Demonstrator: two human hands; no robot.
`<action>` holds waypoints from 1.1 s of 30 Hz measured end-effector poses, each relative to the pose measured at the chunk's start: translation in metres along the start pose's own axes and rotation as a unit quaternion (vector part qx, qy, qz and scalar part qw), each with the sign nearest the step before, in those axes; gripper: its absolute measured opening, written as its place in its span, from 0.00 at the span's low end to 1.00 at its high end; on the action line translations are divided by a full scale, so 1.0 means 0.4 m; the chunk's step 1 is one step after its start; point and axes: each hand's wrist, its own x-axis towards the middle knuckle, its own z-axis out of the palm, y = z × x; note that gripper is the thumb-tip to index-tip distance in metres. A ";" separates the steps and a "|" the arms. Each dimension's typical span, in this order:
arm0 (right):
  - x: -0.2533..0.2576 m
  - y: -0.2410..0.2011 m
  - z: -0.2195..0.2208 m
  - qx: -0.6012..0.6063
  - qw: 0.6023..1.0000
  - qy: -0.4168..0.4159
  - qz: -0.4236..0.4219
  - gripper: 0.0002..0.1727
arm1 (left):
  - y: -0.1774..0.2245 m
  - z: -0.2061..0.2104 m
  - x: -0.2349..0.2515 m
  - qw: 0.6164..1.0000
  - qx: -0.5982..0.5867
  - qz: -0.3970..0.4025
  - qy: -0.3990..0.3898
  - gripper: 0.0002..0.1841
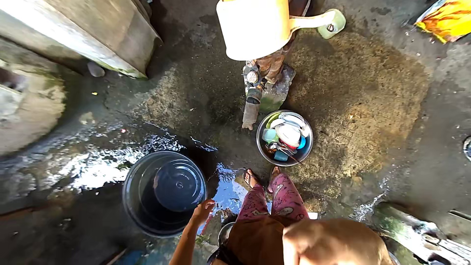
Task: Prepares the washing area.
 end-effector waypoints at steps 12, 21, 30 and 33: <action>-0.106 0.138 0.016 -0.111 0.979 0.104 0.138 0.22 | -0.057 0.002 -0.024 0.999 -0.010 -0.047 0.016 0.21; -0.093 0.168 0.013 -0.156 0.965 0.161 0.136 0.18 | -0.026 0.003 -0.027 0.999 -0.020 -0.022 0.025 0.20; -0.127 0.140 0.012 -0.173 0.952 0.214 0.134 0.18 | -0.062 -0.011 -0.011 0.998 0.010 -0.056 0.010 0.20; -0.151 0.138 0.007 -0.183 0.944 0.236 0.139 0.17 | -0.025 -0.019 -0.005 0.998 0.029 -0.046 0.010 0.20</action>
